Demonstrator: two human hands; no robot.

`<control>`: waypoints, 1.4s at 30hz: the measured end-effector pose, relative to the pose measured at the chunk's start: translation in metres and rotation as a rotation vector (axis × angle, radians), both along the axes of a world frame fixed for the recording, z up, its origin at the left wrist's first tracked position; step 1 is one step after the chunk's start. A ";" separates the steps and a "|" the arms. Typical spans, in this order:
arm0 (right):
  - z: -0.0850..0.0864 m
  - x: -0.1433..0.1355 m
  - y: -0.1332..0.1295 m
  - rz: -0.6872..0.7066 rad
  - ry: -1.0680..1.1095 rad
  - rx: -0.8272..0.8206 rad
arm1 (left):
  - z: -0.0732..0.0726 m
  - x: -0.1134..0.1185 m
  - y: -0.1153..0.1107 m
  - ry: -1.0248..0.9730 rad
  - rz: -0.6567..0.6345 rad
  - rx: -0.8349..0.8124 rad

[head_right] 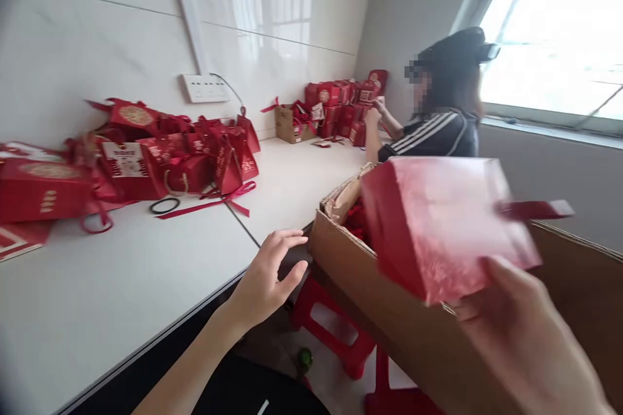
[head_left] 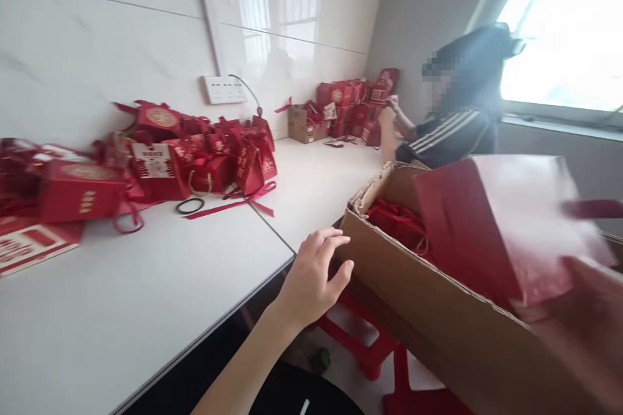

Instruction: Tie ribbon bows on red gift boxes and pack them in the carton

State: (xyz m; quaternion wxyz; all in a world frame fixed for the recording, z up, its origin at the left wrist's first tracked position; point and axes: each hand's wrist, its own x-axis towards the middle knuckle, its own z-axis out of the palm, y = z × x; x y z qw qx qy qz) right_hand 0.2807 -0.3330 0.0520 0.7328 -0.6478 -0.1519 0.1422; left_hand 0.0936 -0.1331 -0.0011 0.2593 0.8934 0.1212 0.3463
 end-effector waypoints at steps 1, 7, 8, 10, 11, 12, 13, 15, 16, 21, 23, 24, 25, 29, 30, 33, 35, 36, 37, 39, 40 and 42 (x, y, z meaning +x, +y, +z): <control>0.007 0.019 -0.014 -0.088 -0.059 -0.044 | -0.002 0.016 0.002 -0.005 -0.018 0.074; 0.018 0.108 -0.037 -0.104 -0.462 -0.977 | -0.035 0.093 0.023 -0.022 -0.045 0.261; 0.012 0.119 -0.034 -0.053 -0.557 -1.115 | -0.041 0.099 0.026 -0.020 -0.040 0.256; -0.002 0.140 -0.025 0.102 -0.710 -1.289 | -0.050 0.104 0.029 -0.020 -0.028 0.248; -0.010 0.149 -0.020 0.183 -0.757 -1.335 | -0.053 0.103 0.030 -0.024 -0.021 0.252; -0.019 0.158 -0.014 0.249 -0.788 -1.364 | -0.055 0.102 0.030 -0.033 -0.016 0.260; -0.027 0.166 -0.009 0.296 -0.805 -1.384 | -0.056 0.100 0.029 -0.051 -0.011 0.272; -0.041 0.179 0.003 0.388 -0.809 -1.410 | -0.057 0.096 0.027 -0.097 0.002 0.299; -0.048 0.184 0.009 0.428 -0.801 -1.418 | -0.057 0.095 0.026 -0.115 0.010 0.306; -0.077 0.188 0.033 0.549 -0.800 -1.423 | -0.057 0.095 0.021 -0.140 0.036 0.293; -0.087 0.186 0.037 0.568 -0.814 -1.420 | -0.058 0.098 0.018 -0.172 0.058 0.270; -0.091 0.186 0.038 0.571 -0.816 -1.433 | -0.059 0.099 0.016 -0.188 0.072 0.256; -0.095 0.186 0.037 0.570 -0.815 -1.455 | -0.060 0.100 0.015 -0.201 0.085 0.242; -0.101 0.192 0.019 0.552 -0.801 -1.575 | -0.063 0.101 0.012 -0.219 0.096 0.219; -0.101 0.193 0.010 0.552 -0.794 -1.604 | -0.063 0.101 0.012 -0.220 0.091 0.218; -0.107 0.188 -0.020 0.542 -0.744 -1.667 | -0.063 0.103 0.012 -0.236 0.087 0.207; -0.116 0.179 -0.042 0.516 -0.672 -1.628 | -0.062 0.105 0.011 -0.252 0.098 0.193; -0.122 0.173 -0.053 0.503 -0.635 -1.600 | -0.062 0.105 0.011 -0.259 0.103 0.189; -0.128 0.168 -0.064 0.488 -0.602 -1.579 | -0.061 0.106 0.010 -0.262 0.104 0.189; -0.140 0.156 -0.083 0.456 -0.554 -1.562 | -0.060 0.105 0.010 -0.259 0.098 0.195; -0.144 0.150 -0.090 0.434 -0.521 -1.540 | -0.059 0.105 0.010 -0.254 0.093 0.196; -0.147 0.136 -0.096 0.388 -0.448 -1.414 | -0.059 0.104 0.010 -0.246 0.086 0.191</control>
